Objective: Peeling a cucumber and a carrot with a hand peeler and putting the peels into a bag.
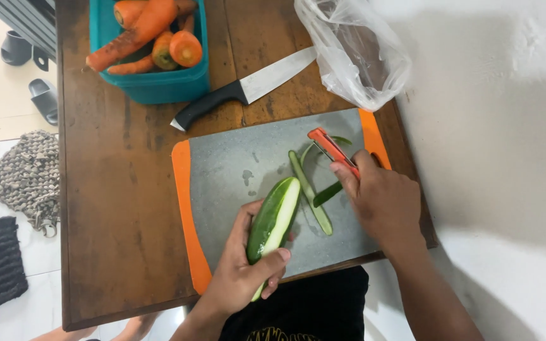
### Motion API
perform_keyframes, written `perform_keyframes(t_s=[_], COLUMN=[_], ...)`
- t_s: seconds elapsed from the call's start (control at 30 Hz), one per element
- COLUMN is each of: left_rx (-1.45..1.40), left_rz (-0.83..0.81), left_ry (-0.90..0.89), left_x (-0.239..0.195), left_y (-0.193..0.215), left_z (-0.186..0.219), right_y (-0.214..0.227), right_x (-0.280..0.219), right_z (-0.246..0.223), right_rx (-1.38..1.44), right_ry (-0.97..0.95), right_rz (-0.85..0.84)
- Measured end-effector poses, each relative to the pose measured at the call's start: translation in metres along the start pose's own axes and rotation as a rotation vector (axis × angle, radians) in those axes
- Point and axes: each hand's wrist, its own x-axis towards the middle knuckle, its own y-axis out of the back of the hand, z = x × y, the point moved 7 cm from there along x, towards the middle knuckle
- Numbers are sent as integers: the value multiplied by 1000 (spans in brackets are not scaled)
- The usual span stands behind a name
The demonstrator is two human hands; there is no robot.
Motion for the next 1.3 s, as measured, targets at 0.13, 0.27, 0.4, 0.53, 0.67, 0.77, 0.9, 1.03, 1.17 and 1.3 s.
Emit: perform_keyframes(t_s=[0.13,0.27,0.4,0.53,0.67,0.77,0.9,1.03,1.17,1.3], left_rx=[-27,-220,-229,-222,-257,-219,-126,-86,-20,58], left_rz=[26,141,131,168,45,22,-50,-77,-104,-168], left_ry=[19,96,142,225,220,210,179,208,295,268], left_x=[8,18,25,26,28,30,33,39,44,49], left_y=[10,20,15,17,6,1,-9,-15,-21,-24], left_z=[-7,-6,6,7,4,3,5,3,0,-6], right_y=[17,44,58,25,27,33,23,16,20,18], right_x=[-10,-7,-9,-5,-6,-9,-12,-12,-15,-16], right_z=[8,12,5,-12,-39,-48,-43,-28,-17,-8], right_rx=[-118,9,443,1314,1607,1719,1783,1799,1817,1772], right_ry=[-134,-176,-321,-125,17,114,203,56,269,259], right_rz=[-241,-353,-562,-434,-429,-467,-450,-417,-360,-301])
